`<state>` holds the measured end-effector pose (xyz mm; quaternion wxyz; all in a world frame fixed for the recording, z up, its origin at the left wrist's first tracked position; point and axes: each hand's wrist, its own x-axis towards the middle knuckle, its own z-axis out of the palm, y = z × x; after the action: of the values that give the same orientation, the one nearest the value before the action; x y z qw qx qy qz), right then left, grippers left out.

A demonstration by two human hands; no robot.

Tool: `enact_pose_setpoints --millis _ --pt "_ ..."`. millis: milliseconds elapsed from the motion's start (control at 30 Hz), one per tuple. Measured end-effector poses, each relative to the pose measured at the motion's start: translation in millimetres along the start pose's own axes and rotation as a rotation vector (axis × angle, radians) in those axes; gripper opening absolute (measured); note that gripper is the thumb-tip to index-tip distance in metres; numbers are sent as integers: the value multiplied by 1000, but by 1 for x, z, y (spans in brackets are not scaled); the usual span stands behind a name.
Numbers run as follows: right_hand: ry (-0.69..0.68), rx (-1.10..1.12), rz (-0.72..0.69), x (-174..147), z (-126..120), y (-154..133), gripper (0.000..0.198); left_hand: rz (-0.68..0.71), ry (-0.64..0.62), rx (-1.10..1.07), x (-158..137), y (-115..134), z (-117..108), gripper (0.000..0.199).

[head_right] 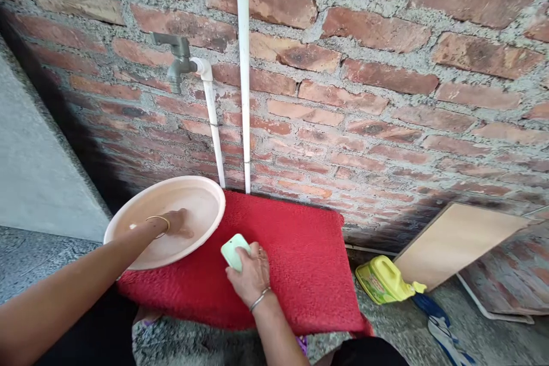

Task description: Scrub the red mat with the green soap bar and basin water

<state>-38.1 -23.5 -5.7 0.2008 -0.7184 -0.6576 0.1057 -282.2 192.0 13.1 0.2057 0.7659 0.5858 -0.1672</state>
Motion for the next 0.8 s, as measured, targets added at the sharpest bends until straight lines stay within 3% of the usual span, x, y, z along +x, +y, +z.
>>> enact_pose_setpoints --millis 100,233,333,433,500,667,800 --pt "-15 -13 41 5 0 10 45 -15 -43 61 -2 2 -3 92" --pt "56 -65 273 -9 -43 99 42 -7 -63 82 -3 2 -2 97" --pt "150 -157 543 -36 -85 175 46 -9 -43 58 -3 0 1 94" --pt "251 -228 884 -59 -111 220 58 -26 -5 -3 -2 -2 3 89" --pt "296 -199 967 -64 -115 226 66 -34 5 -31 -2 -1 2 89" --pt "357 -18 855 -53 -98 209 72 -49 -34 -1 -6 2 -1 89" --pt "458 120 841 -56 -98 225 72 -63 -14 -10 -8 1 -1 88"
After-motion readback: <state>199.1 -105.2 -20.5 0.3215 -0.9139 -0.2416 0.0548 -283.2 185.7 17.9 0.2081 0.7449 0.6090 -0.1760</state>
